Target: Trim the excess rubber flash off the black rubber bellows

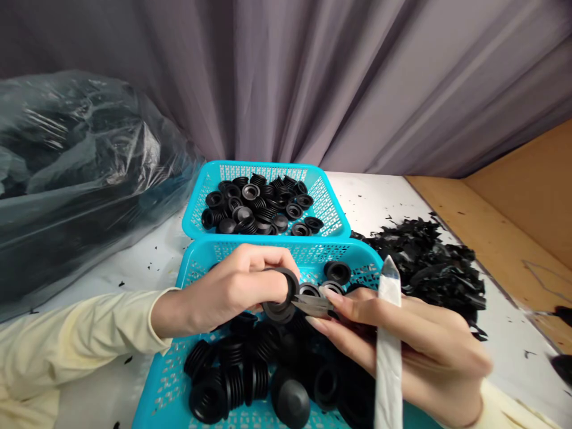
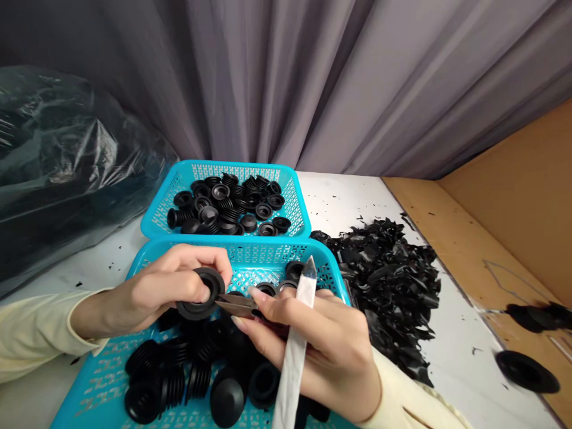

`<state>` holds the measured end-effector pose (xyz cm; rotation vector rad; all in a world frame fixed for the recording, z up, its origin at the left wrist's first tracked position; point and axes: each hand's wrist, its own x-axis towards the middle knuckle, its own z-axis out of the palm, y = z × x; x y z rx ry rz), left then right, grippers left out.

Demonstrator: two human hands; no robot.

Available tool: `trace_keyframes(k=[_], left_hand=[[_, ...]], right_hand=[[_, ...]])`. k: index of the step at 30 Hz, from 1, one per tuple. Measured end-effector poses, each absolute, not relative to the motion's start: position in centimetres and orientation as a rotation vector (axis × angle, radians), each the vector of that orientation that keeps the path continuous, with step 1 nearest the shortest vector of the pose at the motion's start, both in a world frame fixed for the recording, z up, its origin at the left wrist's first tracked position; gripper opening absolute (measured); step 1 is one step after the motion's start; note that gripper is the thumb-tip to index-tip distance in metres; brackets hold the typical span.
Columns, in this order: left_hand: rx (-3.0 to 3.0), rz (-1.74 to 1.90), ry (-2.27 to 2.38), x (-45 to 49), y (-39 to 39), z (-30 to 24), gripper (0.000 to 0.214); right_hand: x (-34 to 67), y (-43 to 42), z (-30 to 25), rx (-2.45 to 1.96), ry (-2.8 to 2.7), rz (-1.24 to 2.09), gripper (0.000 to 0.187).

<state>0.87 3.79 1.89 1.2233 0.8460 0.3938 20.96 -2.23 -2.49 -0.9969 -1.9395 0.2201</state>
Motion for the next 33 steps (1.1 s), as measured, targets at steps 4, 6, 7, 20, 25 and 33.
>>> trace_keyframes(k=[4,6,7,20,25,33], left_hand=[[1.228,0.401,0.816,0.9,3.8,1.8,0.009],[1.236,0.404,0.792,0.8,3.8,1.8,0.008],[1.243,0.408,0.784,0.8,3.8,1.8,0.007],[1.300,0.415,0.811,0.6,3.8,1.8,0.006],[1.294,0.414,0.818,0.6,3.8,1.7,0.008],[1.278,0.409,0.826,0.7,3.7,1.7,0.007]], right_hand=[[20.9,-2.4,-2.8,-1.003,-1.976,0.118,0.009],[20.9,-2.4,-2.8,-1.011,-1.992,0.097,0.008],[20.8,-2.5,-2.8,-1.011,-1.997,0.098,0.007],[20.6,-2.5,-2.3,-1.036,-2.024,0.073,0.007],[20.6,-2.4,-1.8,-1.016,-2.002,-0.009,0.006],[20.6,-2.2,-1.9,-1.022,-2.027,0.043,0.003]])
